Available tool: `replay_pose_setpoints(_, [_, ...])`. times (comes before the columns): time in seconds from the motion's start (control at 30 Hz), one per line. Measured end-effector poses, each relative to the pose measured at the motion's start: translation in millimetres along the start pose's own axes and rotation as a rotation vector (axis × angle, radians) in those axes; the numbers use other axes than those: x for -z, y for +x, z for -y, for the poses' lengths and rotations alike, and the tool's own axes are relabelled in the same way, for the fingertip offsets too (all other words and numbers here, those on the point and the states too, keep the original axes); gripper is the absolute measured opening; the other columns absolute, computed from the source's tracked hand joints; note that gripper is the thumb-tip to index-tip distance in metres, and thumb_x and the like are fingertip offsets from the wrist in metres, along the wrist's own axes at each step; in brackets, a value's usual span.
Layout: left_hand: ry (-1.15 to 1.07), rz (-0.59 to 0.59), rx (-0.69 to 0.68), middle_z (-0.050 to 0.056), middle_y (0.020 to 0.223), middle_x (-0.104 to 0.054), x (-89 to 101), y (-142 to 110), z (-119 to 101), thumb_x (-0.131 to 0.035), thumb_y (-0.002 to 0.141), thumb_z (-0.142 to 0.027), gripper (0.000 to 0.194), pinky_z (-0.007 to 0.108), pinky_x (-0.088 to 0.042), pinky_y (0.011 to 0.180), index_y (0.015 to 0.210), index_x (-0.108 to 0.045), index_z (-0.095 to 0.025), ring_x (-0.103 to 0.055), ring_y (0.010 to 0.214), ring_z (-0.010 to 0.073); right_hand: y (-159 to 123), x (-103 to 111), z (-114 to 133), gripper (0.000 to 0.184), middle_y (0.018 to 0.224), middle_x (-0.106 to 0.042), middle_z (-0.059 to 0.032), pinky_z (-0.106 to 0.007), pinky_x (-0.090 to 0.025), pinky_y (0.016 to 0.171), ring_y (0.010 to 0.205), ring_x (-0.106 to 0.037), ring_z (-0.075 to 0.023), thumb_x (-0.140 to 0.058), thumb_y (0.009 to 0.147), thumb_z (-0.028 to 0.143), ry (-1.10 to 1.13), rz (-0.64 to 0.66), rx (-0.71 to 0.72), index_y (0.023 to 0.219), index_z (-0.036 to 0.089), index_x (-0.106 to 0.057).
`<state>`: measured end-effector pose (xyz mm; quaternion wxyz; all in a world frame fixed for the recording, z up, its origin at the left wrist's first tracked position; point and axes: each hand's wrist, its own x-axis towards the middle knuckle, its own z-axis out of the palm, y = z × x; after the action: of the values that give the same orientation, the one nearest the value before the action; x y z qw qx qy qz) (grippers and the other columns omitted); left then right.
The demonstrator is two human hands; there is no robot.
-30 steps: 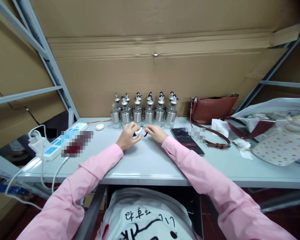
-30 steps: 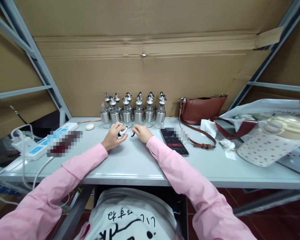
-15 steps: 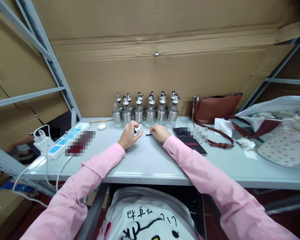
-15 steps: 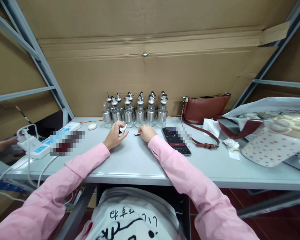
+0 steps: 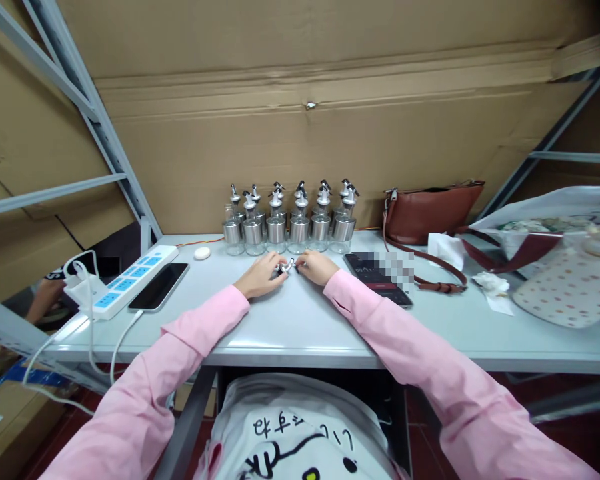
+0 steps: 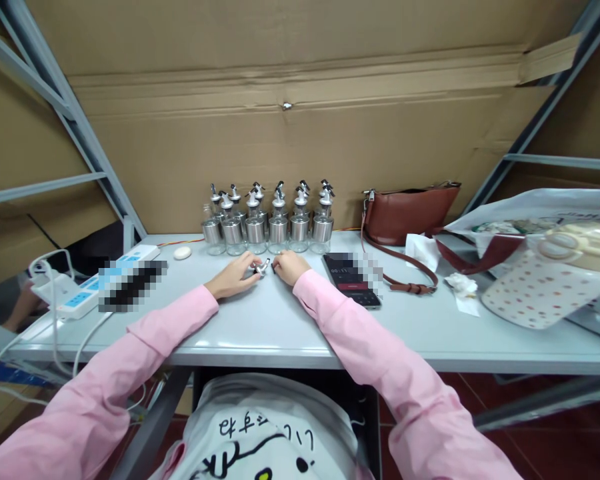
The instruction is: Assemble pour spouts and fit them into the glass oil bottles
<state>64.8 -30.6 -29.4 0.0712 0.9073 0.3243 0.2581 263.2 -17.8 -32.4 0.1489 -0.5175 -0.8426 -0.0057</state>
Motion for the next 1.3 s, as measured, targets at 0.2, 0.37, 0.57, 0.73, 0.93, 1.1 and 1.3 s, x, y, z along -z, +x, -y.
replay_pose_setpoints(0.2, [0.009, 0.007, 0.097, 0.004, 0.098, -0.054, 0.2, 0.0, 0.3, -0.051, 0.08, -0.024, 0.015, 0.032, -0.042, 0.084, 0.094, -0.051, -0.019, -0.054, 0.092, 0.0184, -1.3, 2.6, 4.9, 0.021, 0.097, -0.064, -0.0092, -0.028, -0.041, 0.082, 0.092, -0.057, -0.0195, -0.055, 0.079, 0.015, 0.061, -0.006, -0.049, 0.098, 0.015, -0.065])
replay_pose_setpoints(0.37, [0.026, -0.055, 0.179, 0.001, 0.083, -0.056, -1.2, 1.7, 0.2, -0.052, 0.078, -0.028, 0.01, 0.031, -0.042, 0.076, 0.08, -0.048, -0.019, -0.054, 0.08, 0.0173, -0.7, 5.2, 7.2, 0.019, 0.095, -0.064, -0.0098, -0.028, -0.041, 0.081, 0.089, -0.058, -0.0195, -0.06, 0.076, 0.014, 0.09, 0.027, 0.002, 0.093, 0.013, -0.067])
replay_pose_setpoints(0.57, [-0.081, -0.116, 0.222, 0.002, 0.085, -0.059, -10.5, 1.9, -0.2, -0.052, 0.073, -0.018, 0.015, 0.028, -0.044, 0.074, 0.088, -0.048, -0.018, -0.057, 0.08, 0.0165, -0.3, 5.3, 7.0, 0.02, 0.094, -0.067, -0.0095, -0.028, -0.042, 0.081, 0.088, -0.06, -0.0191, -0.056, 0.077, 0.011, 0.098, 0.038, 0.032, 0.091, 0.013, -0.069])
replay_pose_setpoints(0.73, [-0.052, -0.07, 0.105, 0.003, 0.09, -0.061, -9.8, 1.2, 1.6, -0.046, 0.074, -0.01, 0.022, 0.028, -0.044, 0.077, 0.094, -0.052, -0.018, -0.058, 0.083, 0.0162, 0.7, 3.3, 1.8, 0.013, 0.096, -0.068, -0.0097, -0.029, -0.041, 0.083, 0.091, -0.06, -0.0199, -0.059, 0.078, 0.018, 0.114, 0.025, 0.047, 0.085, 0.014, -0.07])
replay_pose_setpoints(0.93, [-0.058, -0.051, 0.084, 0.004, 0.088, -0.061, -6.8, 2.0, 2.5, -0.047, 0.083, -0.023, 0.011, 0.027, -0.043, 0.074, 0.09, -0.053, -0.018, -0.057, 0.082, 0.0168, 4.1, -0.6, -5.6, 0.022, 0.098, -0.068, -0.0074, -0.03, -0.04, 0.085, 0.091, -0.057, -0.0194, -0.06, 0.072, 0.003, 0.085, 0.014, 0.071, 0.087, 0.017, -0.07])
replay_pose_setpoints(1.1, [-0.044, -0.018, 0.079, 0.004, 0.089, -0.061, -6.8, 2.4, -0.6, -0.045, 0.084, -0.021, 0.009, 0.03, -0.042, 0.077, 0.089, -0.052, -0.017, -0.056, 0.084, 0.0172, 3.7, -1.8, -5.3, 0.034, 0.103, -0.067, -0.0083, -0.032, -0.039, 0.085, 0.09, -0.055, -0.0198, -0.05, 0.074, -0.004, 0.088, -0.002, 0.125, 0.095, 0.015, -0.069])
replay_pose_setpoints(1.3, [0.021, -0.014, 0.046, 0.005, 0.087, -0.06, -9.2, 1.8, -4.1, -0.045, 0.083, -0.019, 0.009, 0.033, -0.041, 0.081, 0.089, -0.051, -0.017, -0.056, 0.083, 0.0175, -0.3, 12.4, 9.9, 0.014, 0.092, -0.065, -0.008, -0.031, -0.041, 0.08, 0.082, -0.054, -0.017, -0.061, 0.076, 0.016, 0.261, -0.083, 0.14, 0.088, 0.015, -0.069])
